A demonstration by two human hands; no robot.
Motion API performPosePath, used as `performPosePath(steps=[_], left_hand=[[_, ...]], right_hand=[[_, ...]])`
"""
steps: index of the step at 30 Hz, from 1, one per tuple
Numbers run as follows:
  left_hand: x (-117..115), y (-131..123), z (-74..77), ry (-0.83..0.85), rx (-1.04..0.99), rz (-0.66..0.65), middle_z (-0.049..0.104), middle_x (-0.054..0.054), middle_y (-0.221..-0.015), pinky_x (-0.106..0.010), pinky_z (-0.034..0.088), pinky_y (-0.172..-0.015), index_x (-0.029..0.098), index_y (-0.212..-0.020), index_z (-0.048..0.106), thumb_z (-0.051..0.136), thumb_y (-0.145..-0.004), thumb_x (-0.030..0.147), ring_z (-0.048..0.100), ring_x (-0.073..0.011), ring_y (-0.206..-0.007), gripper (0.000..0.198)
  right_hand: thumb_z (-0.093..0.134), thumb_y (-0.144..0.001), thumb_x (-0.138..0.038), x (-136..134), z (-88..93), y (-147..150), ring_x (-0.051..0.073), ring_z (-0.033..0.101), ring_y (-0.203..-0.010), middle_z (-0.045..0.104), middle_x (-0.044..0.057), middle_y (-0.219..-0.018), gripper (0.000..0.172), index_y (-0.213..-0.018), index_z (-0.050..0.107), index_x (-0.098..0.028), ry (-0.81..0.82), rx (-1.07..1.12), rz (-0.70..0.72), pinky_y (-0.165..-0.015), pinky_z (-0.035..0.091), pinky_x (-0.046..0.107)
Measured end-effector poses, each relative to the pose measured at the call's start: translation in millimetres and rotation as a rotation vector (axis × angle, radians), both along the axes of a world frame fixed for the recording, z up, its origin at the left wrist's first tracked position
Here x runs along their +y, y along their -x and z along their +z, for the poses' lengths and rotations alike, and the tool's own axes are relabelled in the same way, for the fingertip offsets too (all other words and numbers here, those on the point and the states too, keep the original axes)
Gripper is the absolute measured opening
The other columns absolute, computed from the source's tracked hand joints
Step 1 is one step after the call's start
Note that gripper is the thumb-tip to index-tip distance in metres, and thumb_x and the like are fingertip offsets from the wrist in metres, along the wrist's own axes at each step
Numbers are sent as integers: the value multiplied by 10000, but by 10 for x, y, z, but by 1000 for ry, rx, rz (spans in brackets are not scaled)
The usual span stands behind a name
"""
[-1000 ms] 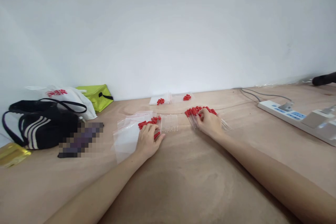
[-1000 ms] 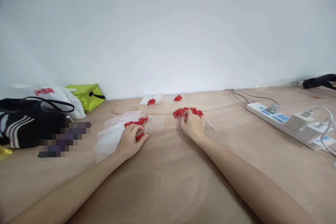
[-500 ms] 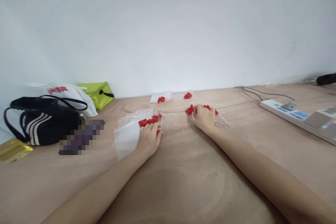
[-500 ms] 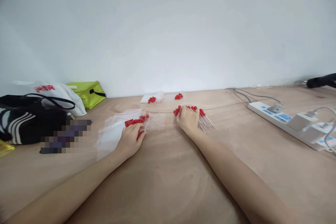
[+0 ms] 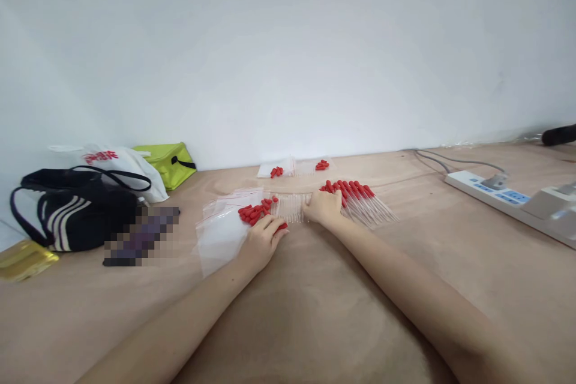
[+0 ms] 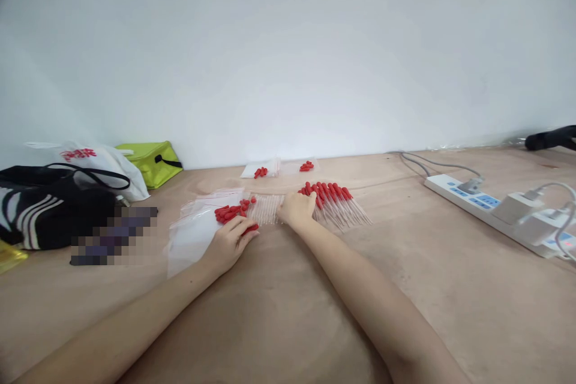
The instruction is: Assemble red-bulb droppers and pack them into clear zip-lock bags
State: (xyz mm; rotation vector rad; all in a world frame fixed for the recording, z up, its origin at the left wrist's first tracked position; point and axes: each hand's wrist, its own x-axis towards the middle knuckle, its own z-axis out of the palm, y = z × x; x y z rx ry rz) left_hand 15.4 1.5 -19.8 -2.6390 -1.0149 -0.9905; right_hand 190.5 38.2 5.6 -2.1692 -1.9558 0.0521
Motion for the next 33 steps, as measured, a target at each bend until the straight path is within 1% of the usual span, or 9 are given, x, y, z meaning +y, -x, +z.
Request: performPosePath(steps=[5, 9, 11, 13, 16, 18, 20, 24, 33], left_hand=[[-34, -52, 11, 10, -25, -26, 535, -56, -806, -261, 473, -661, 142, -885, 576, 433, -850, 188, 546, -145, -725, 153], [-83, -104, 46, 45, 19, -22, 575, -62, -825, -291, 459, -694, 151, -847, 595, 471, -826, 180, 547, -164, -755, 129], [-96, -132, 63, 73, 56, -15, 606, -55, -828, -321, 444, -721, 162, -837, 601, 491, -818, 186, 548, -176, -769, 114], [-95, -156, 67, 95, 81, -13, 631, -47, -821, -347, 433, -727, 168, -837, 607, 498, -820, 197, 553, -186, -772, 114], [-70, -177, 38, 120, 71, -49, 647, -45, -831, -351, 438, -720, 168, -911, 608, 489, -833, 202, 564, -188, -775, 146], [-48, -179, 4, 130, 33, -90, 648, -57, -852, -332, 453, -718, 156, -969, 597, 470, -845, 197, 571, -181, -787, 182], [-33, -177, -28, 134, -7, -123, 648, -67, -866, -313, 468, -717, 141, -988, 592, 446, -860, 202, 578, -175, -799, 203], [-31, -179, -52, 117, -32, -140, 652, -68, -864, -310, 481, -715, 137, -965, 597, 427, -873, 233, 587, -172, -793, 216], [-51, -193, -34, 94, -15, -173, 653, -65, -880, -314, 484, -723, 146, -964, 591, 426, -875, 239, 596, -171, -796, 210]], right_hand=[[410, -762, -329, -51, 18, -40, 257, 589, -769, 656, 174, -854, 331, -816, 664, -124, 3, -43, 35, -787, 226, 413], [382, -791, -250, -254, -10, -95, 272, 550, -844, 642, 187, -880, 308, -806, 653, -103, -22, -98, 117, -780, 232, 399], [374, -794, -194, -407, -69, -175, 275, 514, -895, 623, 197, -926, 282, -851, 629, -89, -66, -131, 165, -771, 238, 384], [356, -805, -169, -560, -155, -299, 268, 499, -867, 613, 193, -902, 263, -875, 595, -85, -209, -186, 256, -735, 253, 378], [336, -838, -200, -728, -292, -511, 233, 494, -794, 608, 127, -803, 222, -795, 543, -134, -365, -44, 398, -697, 278, 349], [326, -852, -201, -784, -360, -615, 194, 499, -745, 596, 88, -781, 188, -789, 498, -158, -409, 134, 500, -673, 305, 313], [332, -854, -195, -802, -398, -659, 168, 502, -708, 586, 64, -771, 145, -795, 462, -171, -411, 268, 559, -655, 325, 287], [358, -843, -184, -783, -407, -613, 158, 513, -693, 579, 45, -758, 90, -793, 433, -183, -384, 338, 572, -662, 340, 286], [353, -844, -169, -754, -420, -550, 155, 526, -718, 582, 47, -777, 87, -798, 425, -182, -371, 359, 575, -682, 339, 291]])
